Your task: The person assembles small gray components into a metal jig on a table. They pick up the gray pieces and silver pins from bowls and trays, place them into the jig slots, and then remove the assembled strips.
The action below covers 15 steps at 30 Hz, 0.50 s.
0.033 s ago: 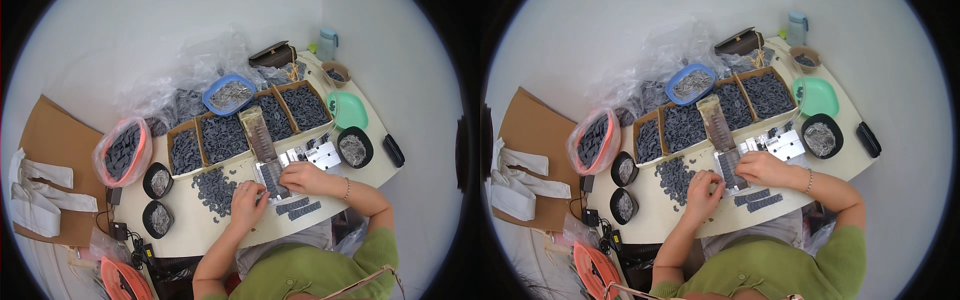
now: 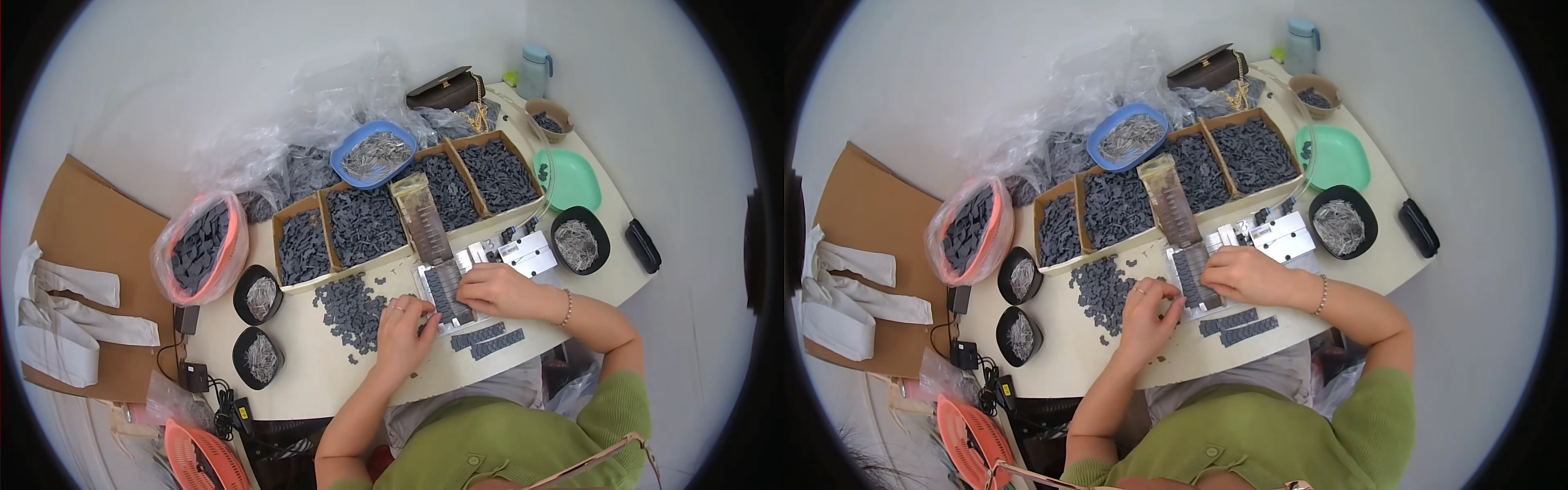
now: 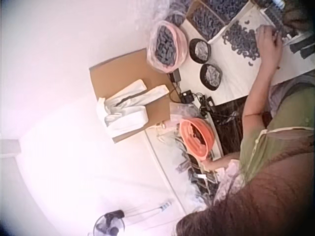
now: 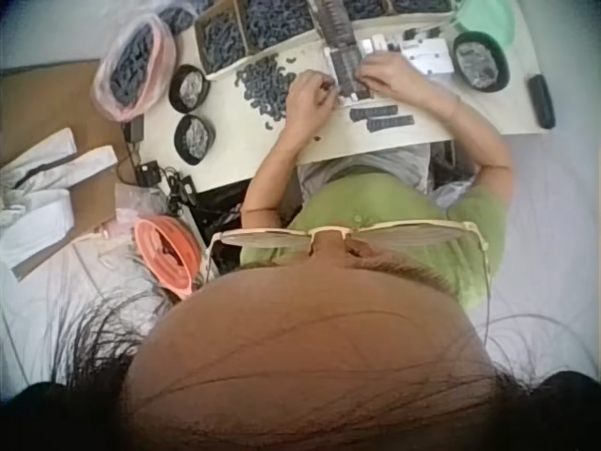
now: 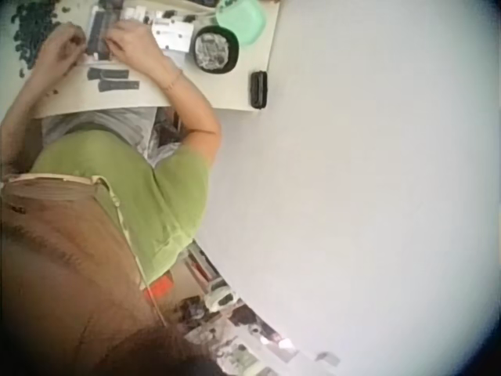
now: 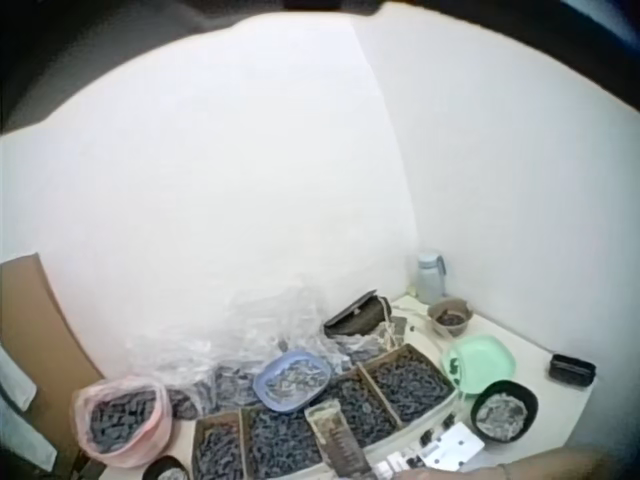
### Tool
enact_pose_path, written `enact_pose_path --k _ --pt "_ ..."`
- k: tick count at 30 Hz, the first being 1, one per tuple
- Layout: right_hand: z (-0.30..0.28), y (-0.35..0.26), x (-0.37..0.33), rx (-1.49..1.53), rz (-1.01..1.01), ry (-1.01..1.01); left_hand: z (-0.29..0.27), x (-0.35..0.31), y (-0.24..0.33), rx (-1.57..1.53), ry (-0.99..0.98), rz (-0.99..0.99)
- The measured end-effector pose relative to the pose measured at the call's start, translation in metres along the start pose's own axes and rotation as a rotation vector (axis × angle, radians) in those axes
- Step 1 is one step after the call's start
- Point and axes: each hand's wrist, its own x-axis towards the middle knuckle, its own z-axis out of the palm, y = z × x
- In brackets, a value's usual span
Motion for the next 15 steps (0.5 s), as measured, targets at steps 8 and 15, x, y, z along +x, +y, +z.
enact_pose_path --k 8,15 --pt "-0.0007 0.0024 0.0017 -0.128 -0.074 -0.035 0.0060 -0.0059 0.0042 0.087 0.027 0.133" --pt "-0.0082 -0.0003 0.0055 -0.204 -0.133 -0.102 0.0087 -0.0083 0.0073 0.148 -0.002 0.205"
